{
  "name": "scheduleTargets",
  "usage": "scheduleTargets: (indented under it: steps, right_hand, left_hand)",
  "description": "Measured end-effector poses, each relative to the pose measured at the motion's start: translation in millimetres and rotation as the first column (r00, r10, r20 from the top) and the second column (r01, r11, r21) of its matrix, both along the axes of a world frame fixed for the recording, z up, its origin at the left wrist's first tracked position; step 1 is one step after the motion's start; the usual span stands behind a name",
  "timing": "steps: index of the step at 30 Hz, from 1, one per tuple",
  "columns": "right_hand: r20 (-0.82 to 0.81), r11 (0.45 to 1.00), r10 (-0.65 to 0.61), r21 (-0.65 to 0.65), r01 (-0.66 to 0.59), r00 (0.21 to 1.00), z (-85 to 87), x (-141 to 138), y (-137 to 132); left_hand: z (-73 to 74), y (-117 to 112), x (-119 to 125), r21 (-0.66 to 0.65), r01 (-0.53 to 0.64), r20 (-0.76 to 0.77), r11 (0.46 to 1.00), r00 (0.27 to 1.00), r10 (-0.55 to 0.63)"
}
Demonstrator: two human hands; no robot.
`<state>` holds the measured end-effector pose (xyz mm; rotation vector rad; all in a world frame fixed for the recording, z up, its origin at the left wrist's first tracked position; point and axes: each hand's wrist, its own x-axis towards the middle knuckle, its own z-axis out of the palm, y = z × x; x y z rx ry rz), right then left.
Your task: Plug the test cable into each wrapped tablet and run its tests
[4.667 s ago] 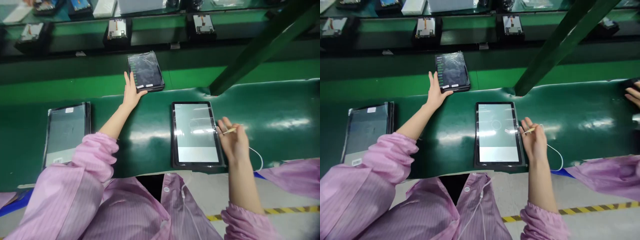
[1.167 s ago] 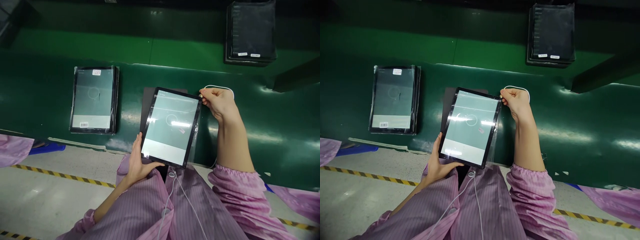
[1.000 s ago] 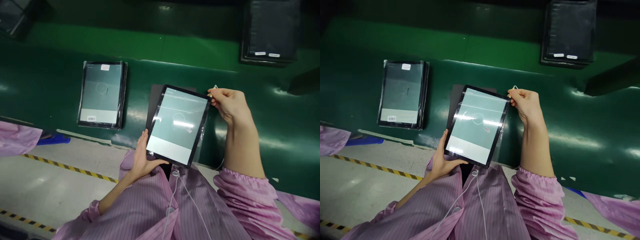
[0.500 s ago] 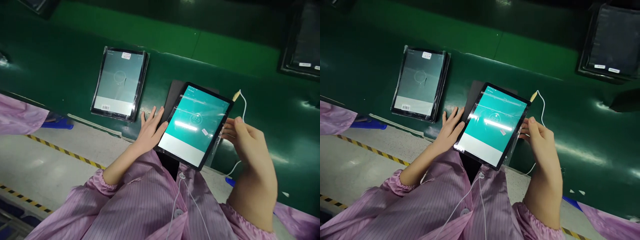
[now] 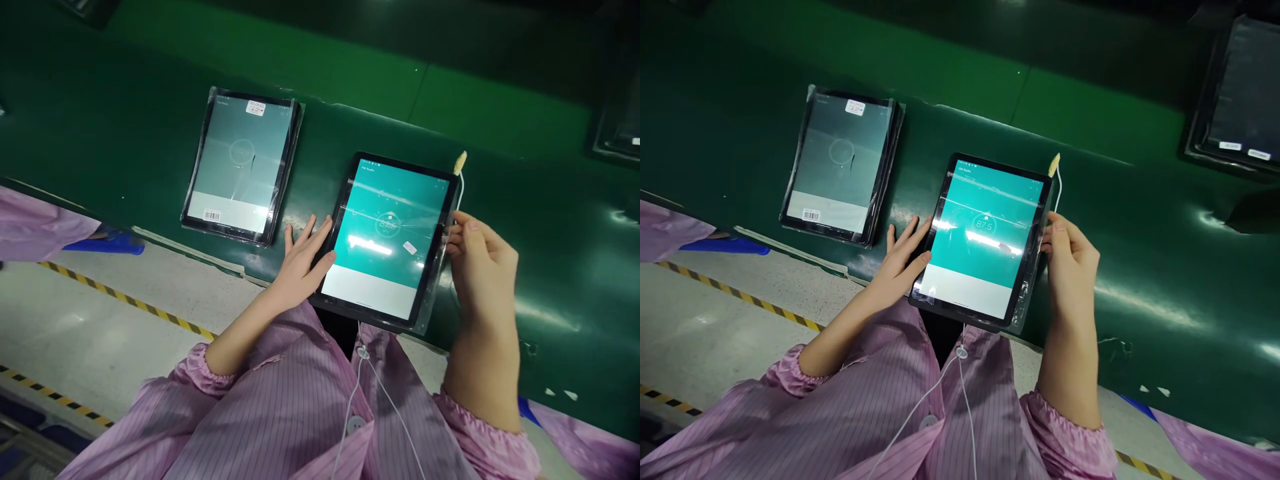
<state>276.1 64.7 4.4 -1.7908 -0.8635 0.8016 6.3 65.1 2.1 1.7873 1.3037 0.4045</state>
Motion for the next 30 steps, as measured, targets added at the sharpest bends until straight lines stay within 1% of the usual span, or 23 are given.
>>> scheduleTargets:
  steps: [2,3,5,8,13,16,19,23,27,30]
  right_hand:
    - [-0.081,0.986,-0.146,0.071,0.152,0.986,-1.4,1,-1]
    - [-0.103,0.975,-0.189,0.096,0.199,0.976,-1.3,2,-2]
    - [-0.116,0.966,-0.219,0.113,0.232,0.969,-0.8,3,-5]
    - [-0.125,0.966,-0.227,0.096,0.239,0.966,-0.8,3,-10]
    - [-0.099,0.967,-0.231,0.085,0.24,0.968,-4.3,2,-14]
    - [-0.098,0.967,-0.233,0.083,0.242,0.967,-6.0,3,-14]
    - [-0.1,0.966,-0.234,0.089,0.243,0.967,-6.2,2,-13]
    - [-0.081,0.965,-0.239,0.093,0.246,0.968,-5.0,1,-13]
    - [-0.074,0.971,-0.219,0.086,0.225,0.973,-5.1,2,-15]
    - [-0.055,0.975,-0.206,0.078,0.21,0.977,-6.5,3,-16]
  left_hand:
    - [0.7,0,-4,-0.006,0.027,0.011,1.0,1.0,-0.027]
    - [0.8,0,-6,-0.008,0.04,0.02,0.999,0.999,-0.04]
    - [1.0,-1,-8,-0.008,0.056,0.033,0.998,0.998,-0.056]
    - [2.0,-3,-6,-0.004,0.053,0.013,0.999,0.998,-0.053]
    - [5.9,-9,9,0.01,-0.005,-0.099,1.0,0.995,0.006]
    - [8.9,-11,15,-0.011,-0.019,-0.118,1.0,0.993,0.017]
    - [11.7,-10,14,-0.035,0.004,-0.121,0.999,0.993,-0.008]
    - [12.8,-9,8,-0.023,0.036,-0.129,0.999,0.991,-0.039]
    - [8.7,-7,2,-0.011,0.041,-0.089,0.999,0.995,-0.042]
    - [4.3,-8,-1,0.001,0.016,-0.061,1.0,0.998,-0.016]
